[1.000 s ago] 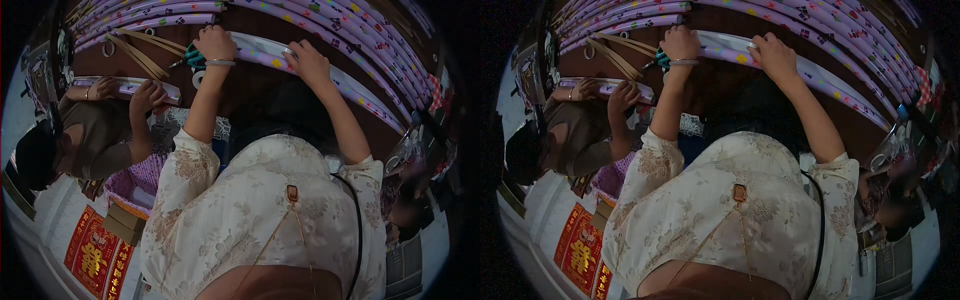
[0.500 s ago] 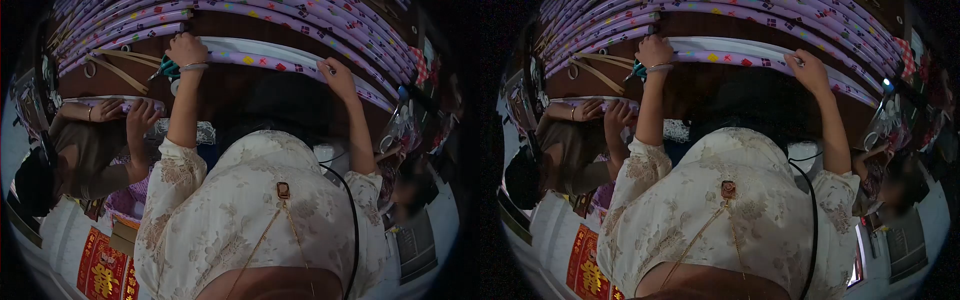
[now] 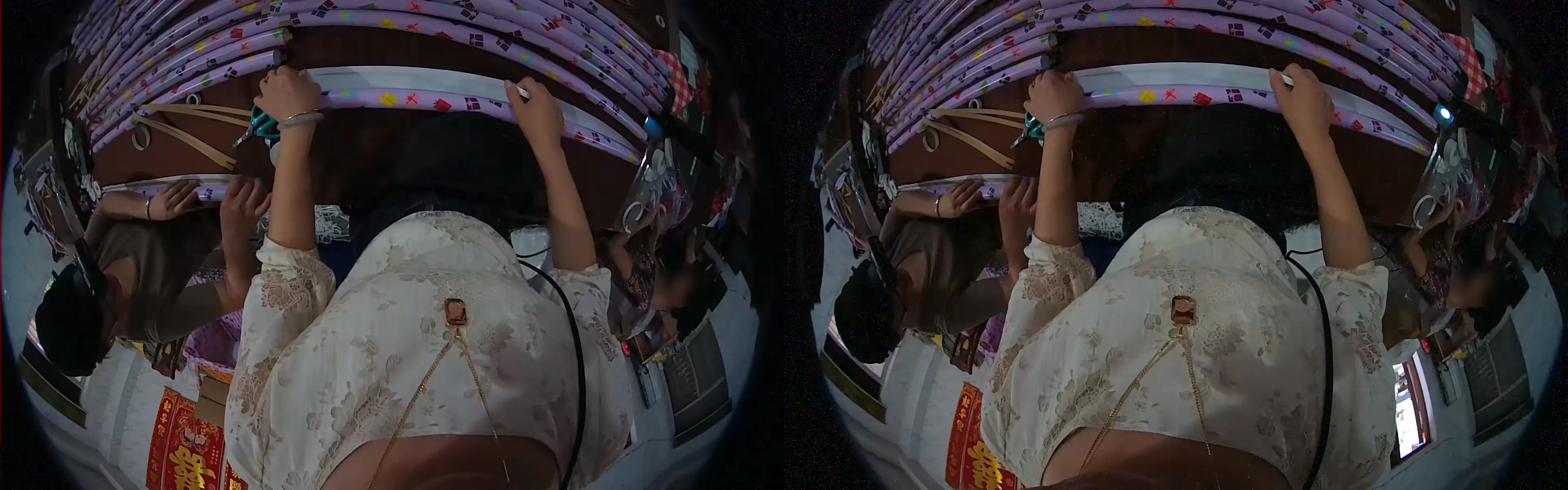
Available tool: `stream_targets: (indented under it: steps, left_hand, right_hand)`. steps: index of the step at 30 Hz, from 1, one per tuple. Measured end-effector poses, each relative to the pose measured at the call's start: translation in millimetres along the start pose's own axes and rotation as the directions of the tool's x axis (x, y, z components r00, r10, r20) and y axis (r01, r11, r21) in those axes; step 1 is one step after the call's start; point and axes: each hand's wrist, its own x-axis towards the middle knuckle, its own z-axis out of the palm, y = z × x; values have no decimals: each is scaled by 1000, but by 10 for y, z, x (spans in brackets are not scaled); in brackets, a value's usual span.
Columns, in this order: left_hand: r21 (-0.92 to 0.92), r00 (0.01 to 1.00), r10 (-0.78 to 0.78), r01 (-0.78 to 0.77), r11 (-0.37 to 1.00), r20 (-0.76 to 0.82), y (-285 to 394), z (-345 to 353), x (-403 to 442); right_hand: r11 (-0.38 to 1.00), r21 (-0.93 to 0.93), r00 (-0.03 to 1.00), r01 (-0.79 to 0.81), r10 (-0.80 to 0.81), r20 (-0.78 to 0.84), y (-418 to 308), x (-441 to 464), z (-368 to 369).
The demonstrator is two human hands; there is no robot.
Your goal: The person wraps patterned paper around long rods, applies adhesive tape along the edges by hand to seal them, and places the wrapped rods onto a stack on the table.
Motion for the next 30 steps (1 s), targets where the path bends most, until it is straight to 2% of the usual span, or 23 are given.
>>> stream_targets:
  steps: [10, 15, 26, 30]
  left_hand:
    - [-2, 1000, -12, 12, 1000, 1, -22, 17, -1]
    - [6, 1000, -7, 7, 1000, 8, -31, 1, 10]
    - [9, 999, 15, -15, 1000, -29, -49, -1, 20]
    - [12, 997, 66, -67, 998, 36, -57, -97, 50]
  right_hand:
    - [995, -74, 997, -72, 71, -18, -112, -39, 34]
    - [991, -131, 996, -29, 17, -90, -88, -25, 111]
    - [974, -215, 996, -68, 55, -66, -153, -3, 172]
    - [975, -205, 996, -86, 77, -52, -194, -9, 142]
